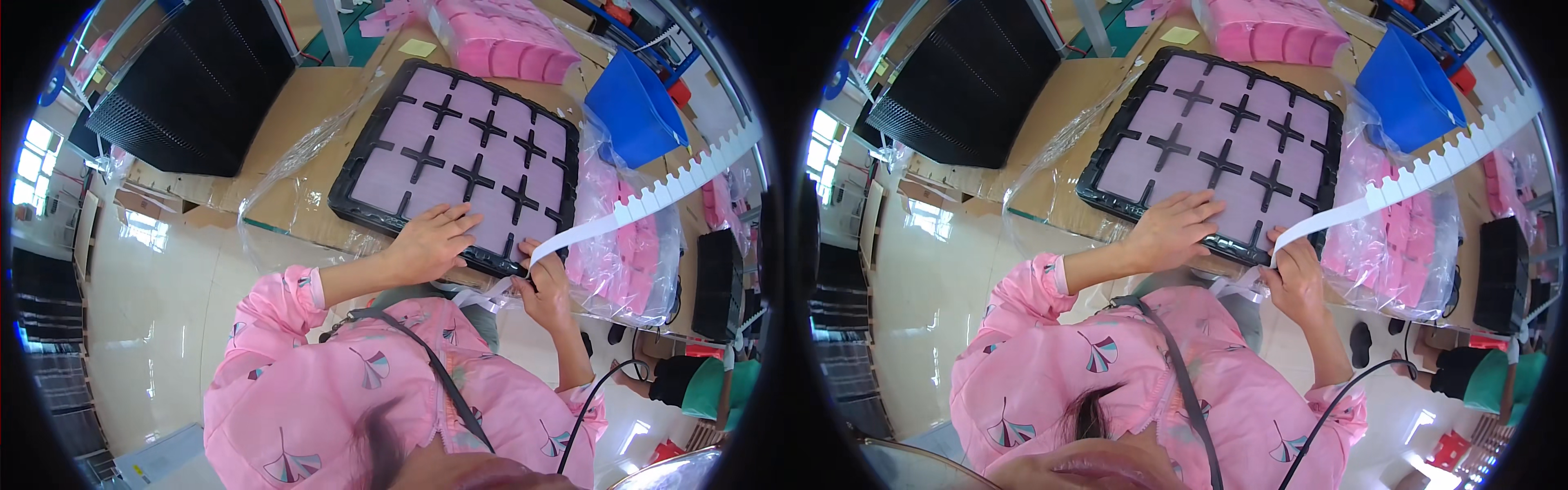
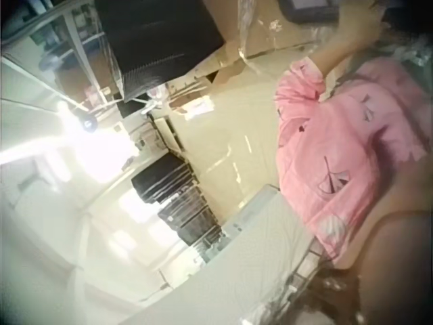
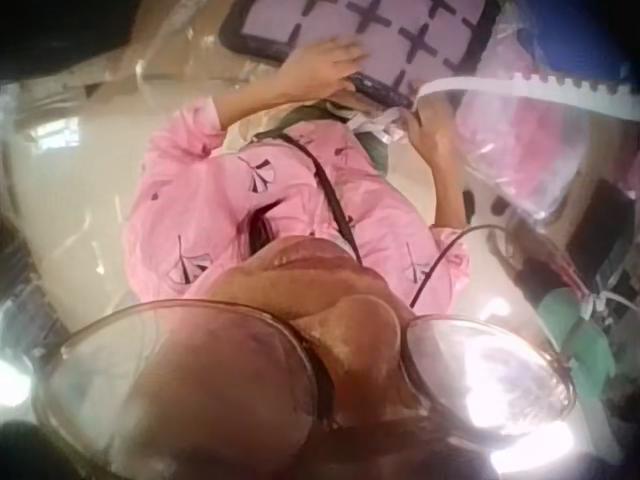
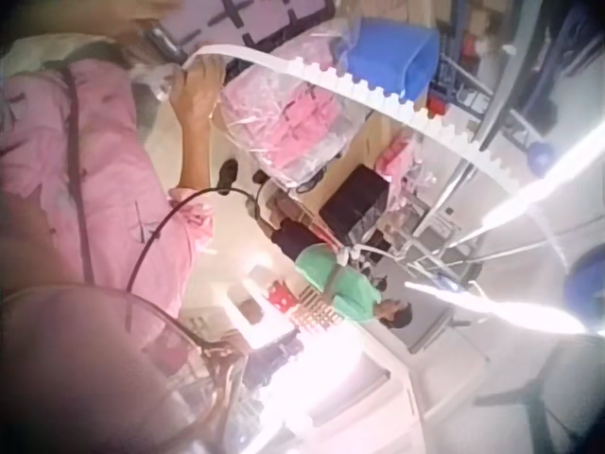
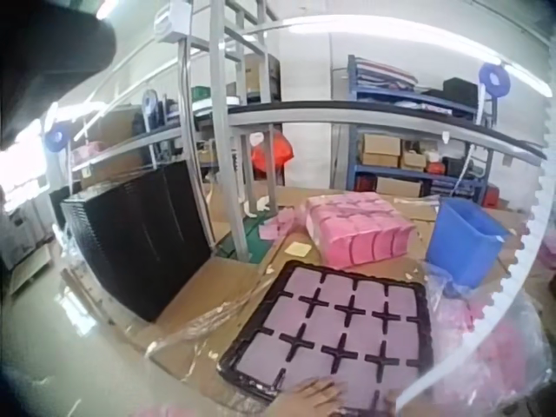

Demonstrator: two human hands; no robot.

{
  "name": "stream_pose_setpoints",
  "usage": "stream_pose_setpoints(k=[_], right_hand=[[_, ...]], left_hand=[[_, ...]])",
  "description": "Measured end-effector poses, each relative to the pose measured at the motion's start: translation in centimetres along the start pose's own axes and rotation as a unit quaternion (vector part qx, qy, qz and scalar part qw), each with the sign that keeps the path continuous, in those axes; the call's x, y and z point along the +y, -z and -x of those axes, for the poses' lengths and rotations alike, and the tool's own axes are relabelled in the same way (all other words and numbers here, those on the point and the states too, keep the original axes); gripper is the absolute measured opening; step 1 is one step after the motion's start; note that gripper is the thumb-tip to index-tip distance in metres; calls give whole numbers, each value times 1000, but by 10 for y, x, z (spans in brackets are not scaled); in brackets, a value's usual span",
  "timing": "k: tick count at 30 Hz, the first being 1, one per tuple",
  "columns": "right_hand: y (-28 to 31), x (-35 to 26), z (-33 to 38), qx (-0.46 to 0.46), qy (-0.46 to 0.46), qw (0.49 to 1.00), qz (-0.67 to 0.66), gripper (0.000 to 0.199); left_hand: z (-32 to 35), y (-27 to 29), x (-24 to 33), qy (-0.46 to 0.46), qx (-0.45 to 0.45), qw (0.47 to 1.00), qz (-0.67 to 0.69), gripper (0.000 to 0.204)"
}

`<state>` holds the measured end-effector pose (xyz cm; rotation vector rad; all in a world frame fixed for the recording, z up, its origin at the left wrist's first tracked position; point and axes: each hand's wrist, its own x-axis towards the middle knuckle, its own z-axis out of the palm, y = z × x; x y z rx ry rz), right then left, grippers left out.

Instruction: The worker is preparing a product by attaching foam pads to a black plastic tray and wrapping it in protective film.

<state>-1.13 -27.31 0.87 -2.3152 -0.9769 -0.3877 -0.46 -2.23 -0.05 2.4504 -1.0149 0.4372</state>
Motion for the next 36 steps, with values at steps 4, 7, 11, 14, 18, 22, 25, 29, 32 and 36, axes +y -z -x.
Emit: stream_pose_setpoints(k=[4,7,11,14,18,22,25,29,32,36], right_hand=[[9,-1,-3,-31,-31,999,-27,33],[14,-6,-4,-61,-71,994,-59,32],[25,-17,-4,-44,-135,957,-253,22],[53,-40,-7,4,-178,897,-405,11],[66,-39,18,15,-100,854,-510,20],[74,-36,12,-6,-100,822,-561,16],[72,-39,10,-26,-98,809,-579,15],[61,-44,9,-24,-132,799,-586,22],[51,-41,8,-82,-140,788,-594,17],[42,-46,0,-140,-189,784,-574,17]], left_hand=[[-2,5,2,-1,4,1000,7,34],[-3,2,3,-23,11,999,-28,32],[-9,7,0,-61,31,995,-69,27],[-12,22,0,-54,122,988,-75,24],[-24,59,-9,-28,215,970,-110,21],[-37,134,-16,86,259,961,-56,27],[-14,179,-29,106,449,887,-12,24],[25,265,-52,152,596,779,-121,32],[50,337,-75,109,679,726,-9,27],[79,423,-119,59,687,684,238,29]])
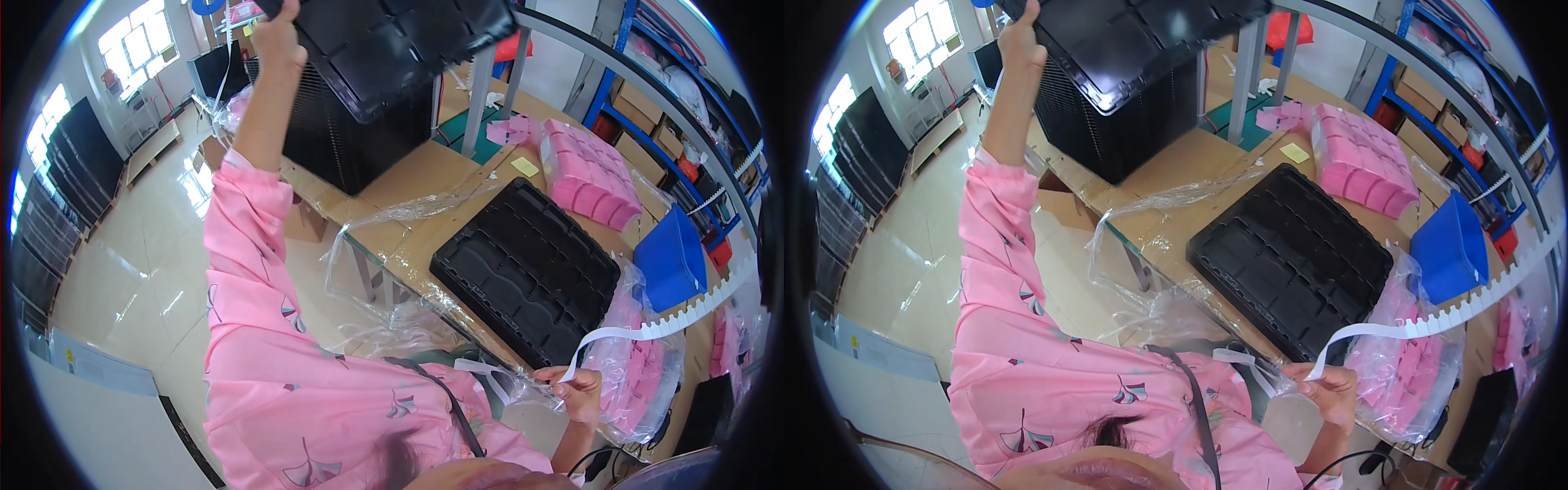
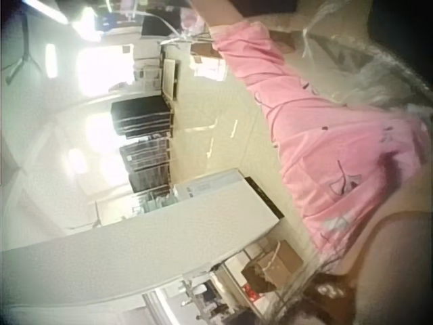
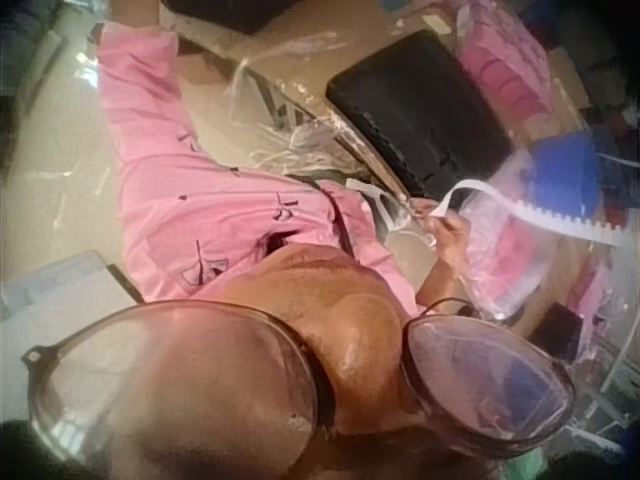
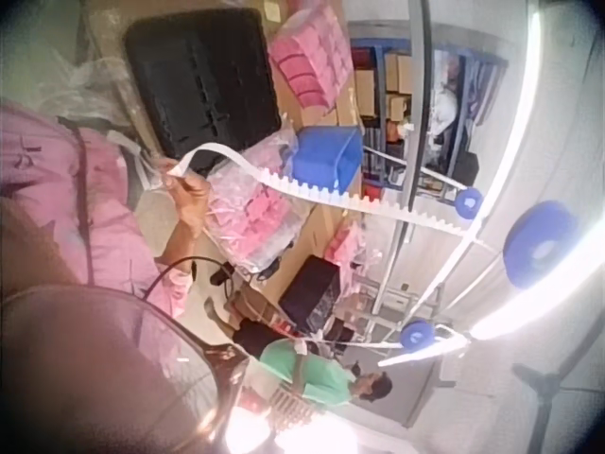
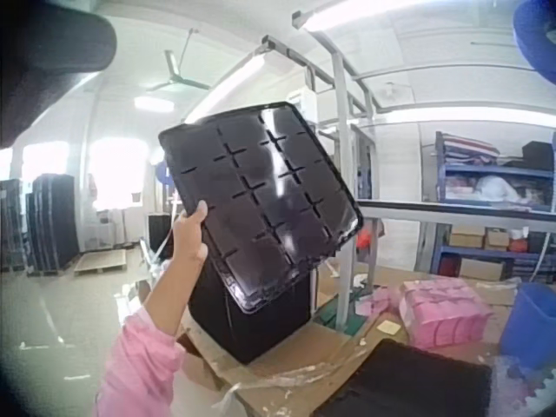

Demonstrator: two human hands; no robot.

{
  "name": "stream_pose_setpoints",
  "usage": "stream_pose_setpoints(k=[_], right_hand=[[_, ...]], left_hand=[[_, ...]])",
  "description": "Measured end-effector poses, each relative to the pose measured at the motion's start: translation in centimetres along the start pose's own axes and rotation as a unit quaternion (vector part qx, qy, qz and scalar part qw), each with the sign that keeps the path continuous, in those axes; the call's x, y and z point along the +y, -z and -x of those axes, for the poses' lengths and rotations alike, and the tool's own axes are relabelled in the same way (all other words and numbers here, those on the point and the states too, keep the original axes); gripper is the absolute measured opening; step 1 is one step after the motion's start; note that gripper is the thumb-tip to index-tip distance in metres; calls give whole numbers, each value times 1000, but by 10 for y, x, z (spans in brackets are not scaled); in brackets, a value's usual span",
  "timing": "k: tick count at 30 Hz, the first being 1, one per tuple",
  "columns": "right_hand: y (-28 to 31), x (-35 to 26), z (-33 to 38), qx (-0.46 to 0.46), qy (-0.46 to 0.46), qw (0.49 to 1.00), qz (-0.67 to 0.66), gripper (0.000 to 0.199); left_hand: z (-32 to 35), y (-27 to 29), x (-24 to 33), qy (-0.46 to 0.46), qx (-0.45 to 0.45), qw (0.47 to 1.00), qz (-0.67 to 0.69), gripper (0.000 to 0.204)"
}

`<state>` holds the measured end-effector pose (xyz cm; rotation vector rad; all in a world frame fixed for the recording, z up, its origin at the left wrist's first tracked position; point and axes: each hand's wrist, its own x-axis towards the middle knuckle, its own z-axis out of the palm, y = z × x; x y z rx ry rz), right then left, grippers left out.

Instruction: The worker is preparing a product by attaching foam pads to a black plastic tray and wrapping it in protective film.

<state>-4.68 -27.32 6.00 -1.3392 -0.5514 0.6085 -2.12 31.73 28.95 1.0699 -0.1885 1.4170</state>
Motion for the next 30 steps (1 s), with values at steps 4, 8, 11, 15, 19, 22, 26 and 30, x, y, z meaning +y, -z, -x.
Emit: stream_pose_setpoints(k=[4,8,11,15,19,22,26,30], right_hand=[[-17,-4,-12,5,-44,999,24,17],[-23,2,-18,11,-57,998,36,17],[-29,-1,-23,23,-75,996,43,17],[-32,1,-28,34,-85,995,42,17],[-33,0,-31,41,-95,993,61,16],[-29,4,-31,41,-98,992,73,15],[-29,8,-32,42,-107,990,86,14],[-25,15,-35,25,-100,991,89,13]], left_hand=[[-57,32,-8,4,113,993,-13,27],[-100,66,-43,35,263,963,44,26],[-100,67,-53,105,320,939,-67,34],[-128,103,-108,152,334,921,-134,42],[-113,107,-120,168,302,891,-296,49],[-124,111,-118,152,198,824,-508,58],[-86,54,-67,53,52,595,-800,69],[-35,21,-90,-155,-236,668,-689,55]])
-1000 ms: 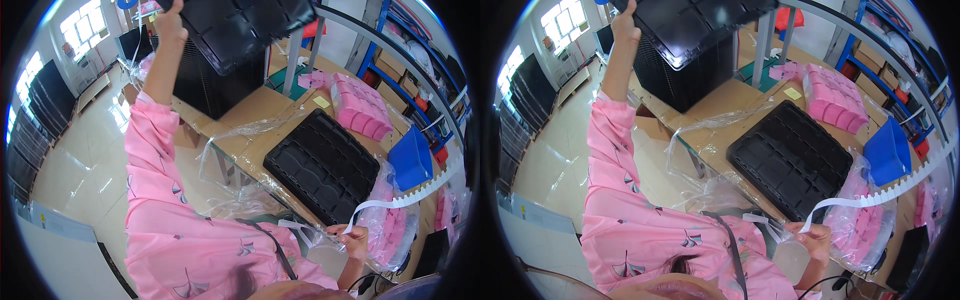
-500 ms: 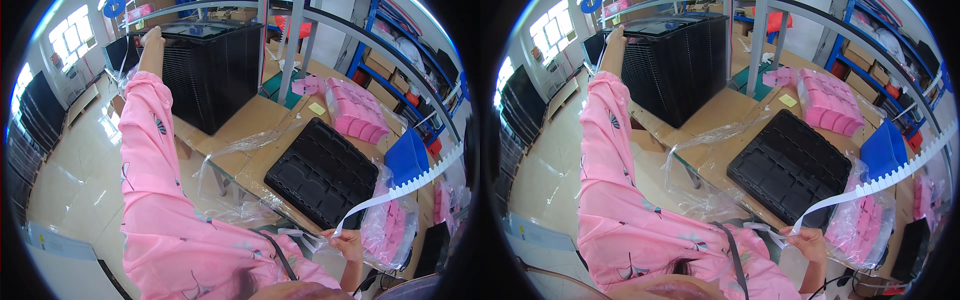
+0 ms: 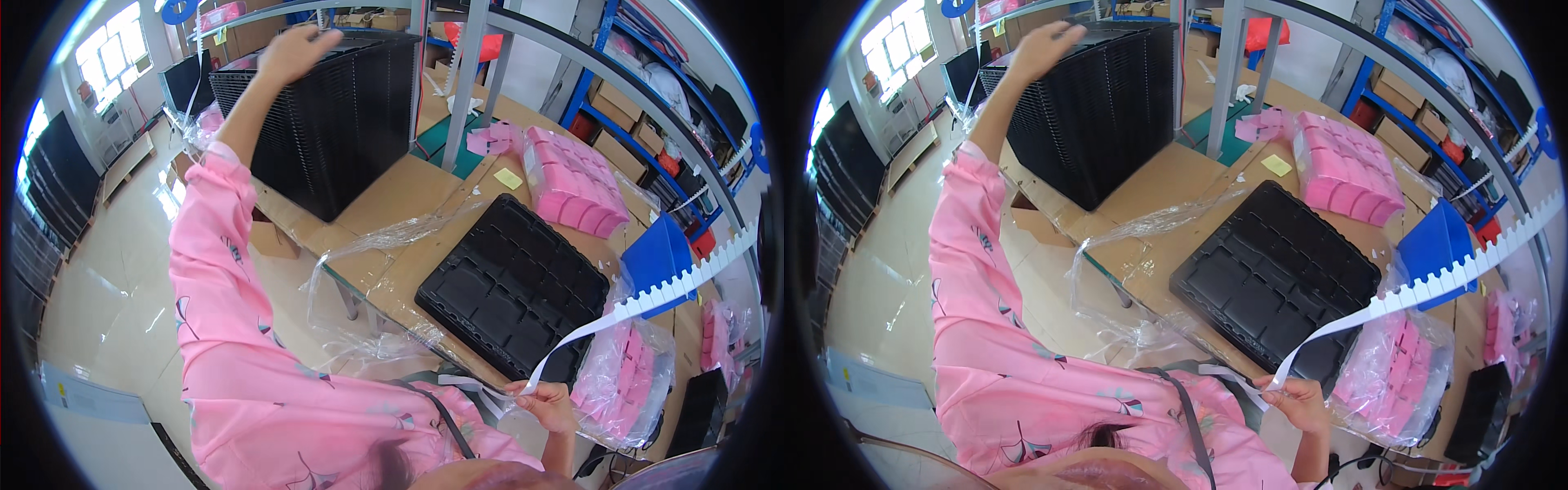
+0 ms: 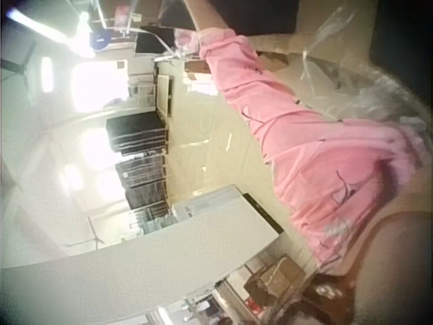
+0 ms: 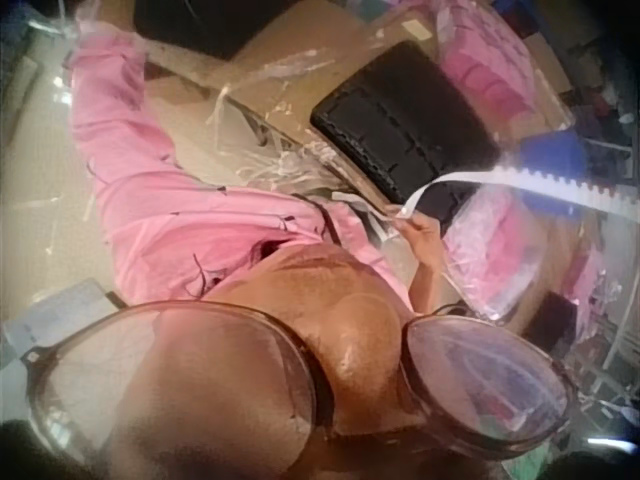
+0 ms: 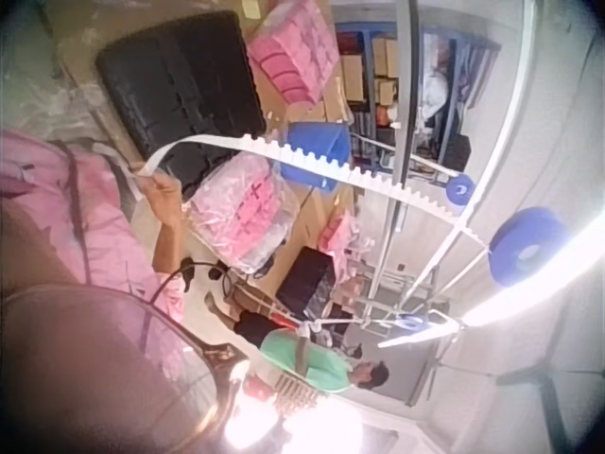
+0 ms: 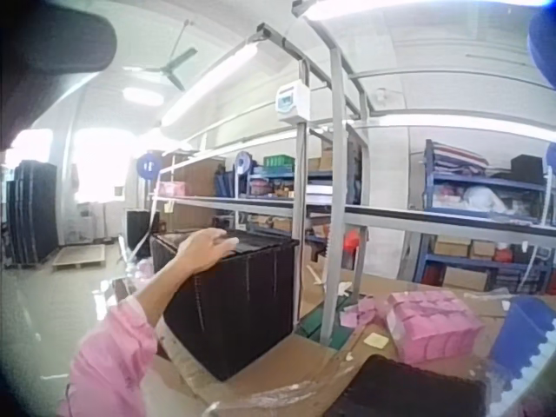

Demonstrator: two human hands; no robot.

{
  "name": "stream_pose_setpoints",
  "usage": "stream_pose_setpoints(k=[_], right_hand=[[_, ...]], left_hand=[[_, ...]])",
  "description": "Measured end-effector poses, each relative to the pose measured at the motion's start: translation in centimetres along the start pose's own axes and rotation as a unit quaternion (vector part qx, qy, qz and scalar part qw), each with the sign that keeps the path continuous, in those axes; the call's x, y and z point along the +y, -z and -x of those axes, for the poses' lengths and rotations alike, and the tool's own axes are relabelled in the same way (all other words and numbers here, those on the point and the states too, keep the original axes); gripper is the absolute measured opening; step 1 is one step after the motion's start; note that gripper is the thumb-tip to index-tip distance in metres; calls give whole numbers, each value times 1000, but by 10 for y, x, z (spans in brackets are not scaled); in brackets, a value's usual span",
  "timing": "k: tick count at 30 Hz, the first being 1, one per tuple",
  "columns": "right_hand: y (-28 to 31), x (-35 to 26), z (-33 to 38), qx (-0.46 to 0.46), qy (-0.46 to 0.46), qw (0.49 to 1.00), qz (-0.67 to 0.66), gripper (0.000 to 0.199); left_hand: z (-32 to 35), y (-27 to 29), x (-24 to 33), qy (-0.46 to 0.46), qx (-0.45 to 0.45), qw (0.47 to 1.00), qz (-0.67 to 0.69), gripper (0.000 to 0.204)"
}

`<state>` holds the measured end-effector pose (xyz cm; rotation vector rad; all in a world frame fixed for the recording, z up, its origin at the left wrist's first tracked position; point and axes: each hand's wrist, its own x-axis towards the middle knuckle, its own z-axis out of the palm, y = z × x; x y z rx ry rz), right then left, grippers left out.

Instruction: The worker is preparing a product by attaching foam pads to a black plastic tray and wrapping it in protective film.

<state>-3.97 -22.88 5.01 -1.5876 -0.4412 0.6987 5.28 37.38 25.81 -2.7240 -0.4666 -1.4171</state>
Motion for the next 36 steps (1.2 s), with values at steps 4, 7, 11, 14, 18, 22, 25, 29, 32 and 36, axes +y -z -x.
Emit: stream_pose_setpoints(k=[4,7,11,14,18,22,25,29,32,36], right_hand=[[4,7,-2,-15,3,1000,5,13],[1,4,0,-10,7,1000,1,14],[3,9,5,6,21,1000,-15,14],[6,13,5,14,23,999,-18,15],[5,15,3,18,23,999,-32,14],[2,22,1,26,29,999,-24,14],[0,21,1,22,28,999,-17,13],[-3,22,6,36,41,998,-13,14],[-4,14,-2,77,54,990,107,15],[-12,7,-28,106,66,991,42,17]], left_hand=[[24,13,42,34,-126,985,-110,38],[20,11,31,80,-111,981,-139,34],[14,3,28,74,-117,977,-162,34],[16,4,30,69,-120,978,-154,34],[19,3,25,50,-110,983,-138,34],[22,0,25,45,-100,985,-133,34],[20,-3,26,49,-114,983,-137,33],[23,-3,33,20,-94,984,-153,35],[32,3,56,-125,8,985,-120,36],[72,-2,168,-94,-132,938,306,33]])
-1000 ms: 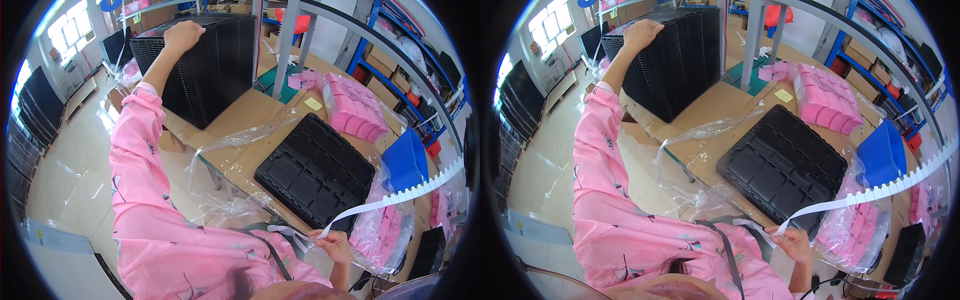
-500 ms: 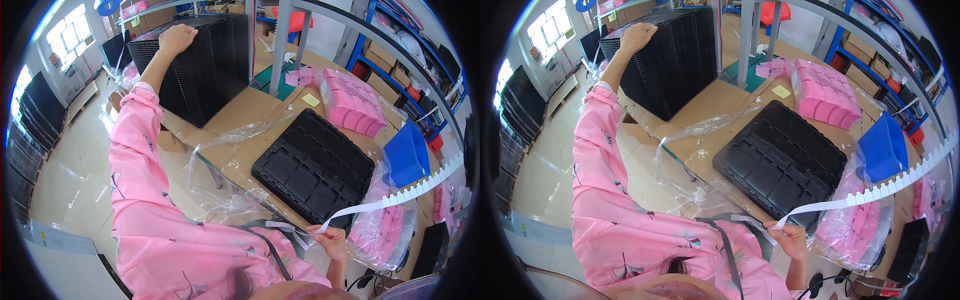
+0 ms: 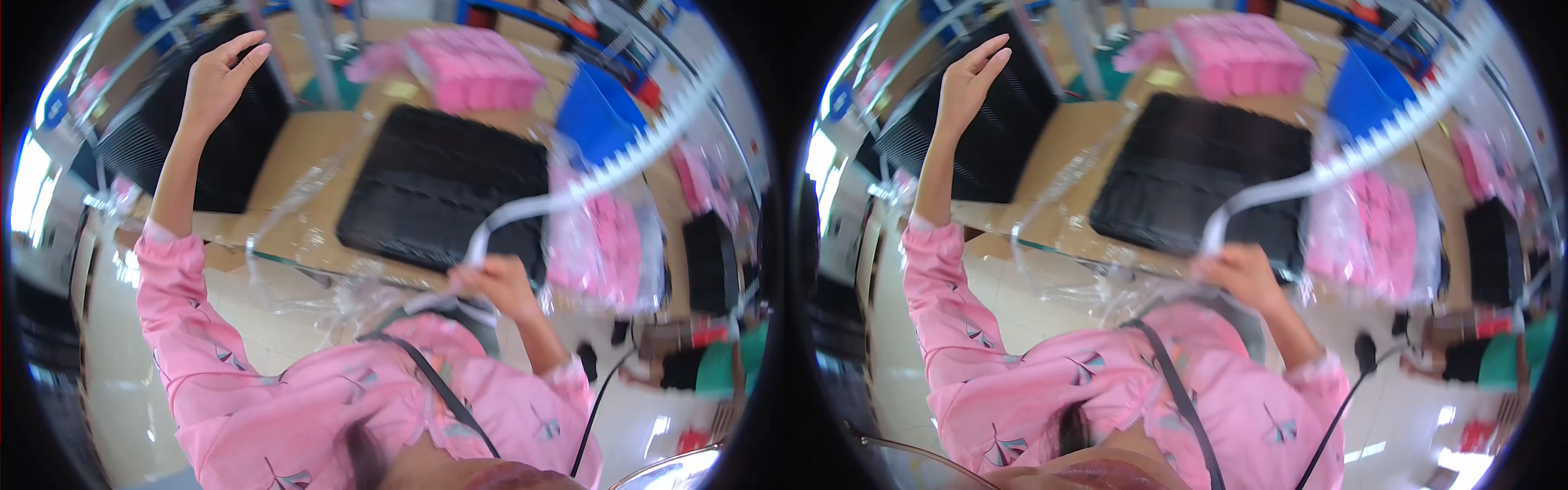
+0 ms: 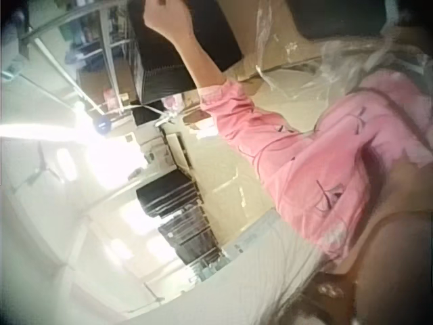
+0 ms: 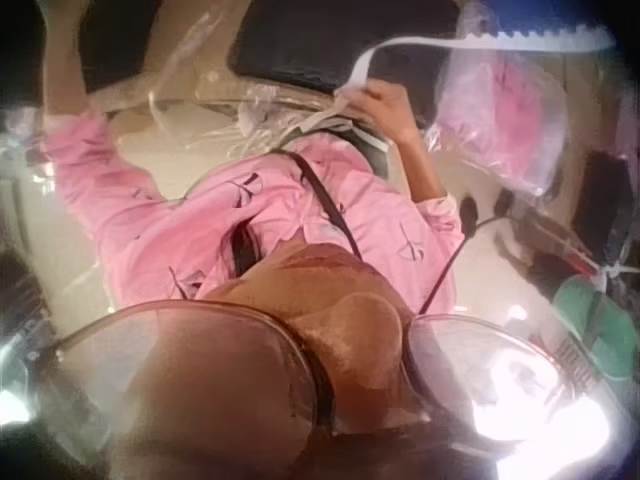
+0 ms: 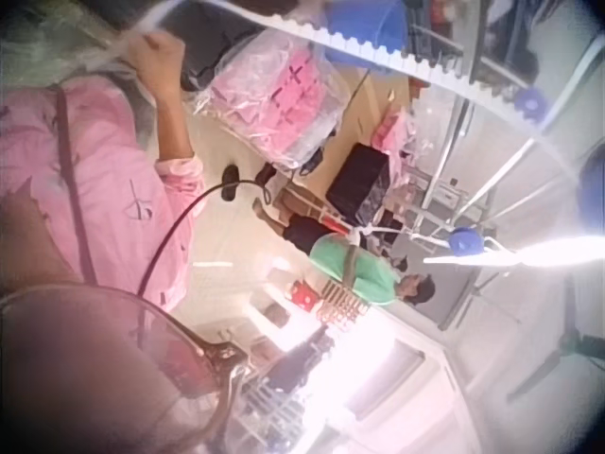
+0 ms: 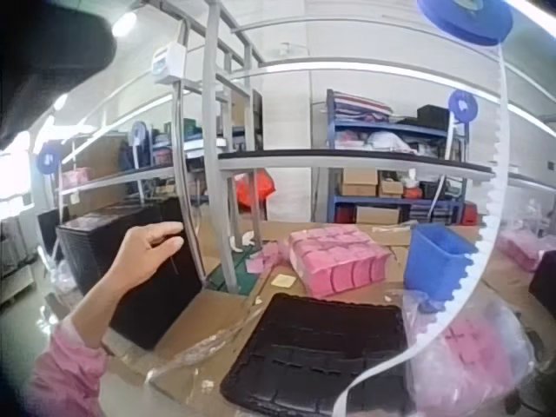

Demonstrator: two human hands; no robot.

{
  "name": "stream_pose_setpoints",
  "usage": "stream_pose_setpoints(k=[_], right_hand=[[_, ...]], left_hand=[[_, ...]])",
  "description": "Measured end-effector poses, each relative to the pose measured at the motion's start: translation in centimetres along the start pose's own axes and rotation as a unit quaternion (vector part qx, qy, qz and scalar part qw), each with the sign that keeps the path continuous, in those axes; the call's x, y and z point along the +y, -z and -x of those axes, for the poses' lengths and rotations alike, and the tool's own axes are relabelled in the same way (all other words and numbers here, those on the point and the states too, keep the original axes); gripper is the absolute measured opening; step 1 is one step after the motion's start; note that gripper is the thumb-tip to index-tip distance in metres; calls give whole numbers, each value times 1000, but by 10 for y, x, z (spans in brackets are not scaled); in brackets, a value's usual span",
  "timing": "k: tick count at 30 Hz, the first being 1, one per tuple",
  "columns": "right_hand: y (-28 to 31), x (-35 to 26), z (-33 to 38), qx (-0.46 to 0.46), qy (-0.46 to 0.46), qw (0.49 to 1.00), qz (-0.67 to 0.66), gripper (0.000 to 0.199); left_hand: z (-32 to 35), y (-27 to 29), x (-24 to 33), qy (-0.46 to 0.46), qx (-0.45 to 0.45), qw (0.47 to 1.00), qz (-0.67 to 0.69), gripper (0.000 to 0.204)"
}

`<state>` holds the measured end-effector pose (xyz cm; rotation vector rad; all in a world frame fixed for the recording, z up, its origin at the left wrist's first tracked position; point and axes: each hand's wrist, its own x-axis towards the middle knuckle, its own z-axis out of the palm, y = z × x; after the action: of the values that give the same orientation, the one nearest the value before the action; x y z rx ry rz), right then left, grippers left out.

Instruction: The worker is preparing a product by attaching foam pads to a black plastic tray and wrapping it in protective film.

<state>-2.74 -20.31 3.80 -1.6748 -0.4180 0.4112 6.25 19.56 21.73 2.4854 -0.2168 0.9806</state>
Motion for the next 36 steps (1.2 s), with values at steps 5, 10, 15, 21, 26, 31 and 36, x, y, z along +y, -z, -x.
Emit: stream_pose_setpoints(k=[5,10,15,21,26,31,36], right_hand=[[-21,27,-13,64,3,995,-79,15],[-41,42,-8,72,-19,997,2,15],[-50,49,1,106,57,984,133,15],[-53,58,6,127,89,951,268,17],[-53,78,18,111,90,936,323,16],[-46,81,49,66,83,928,358,16],[-17,46,61,240,209,917,240,21]], left_hand=[[44,-89,141,-41,-205,931,298,39],[65,-151,207,-116,-226,920,299,58],[59,-160,244,-189,-115,938,267,43],[43,-166,241,-161,-186,933,263,24],[47,-168,223,-54,-314,876,362,23],[75,-182,203,83,-385,814,427,23],[113,-191,188,168,-403,777,453,23]])
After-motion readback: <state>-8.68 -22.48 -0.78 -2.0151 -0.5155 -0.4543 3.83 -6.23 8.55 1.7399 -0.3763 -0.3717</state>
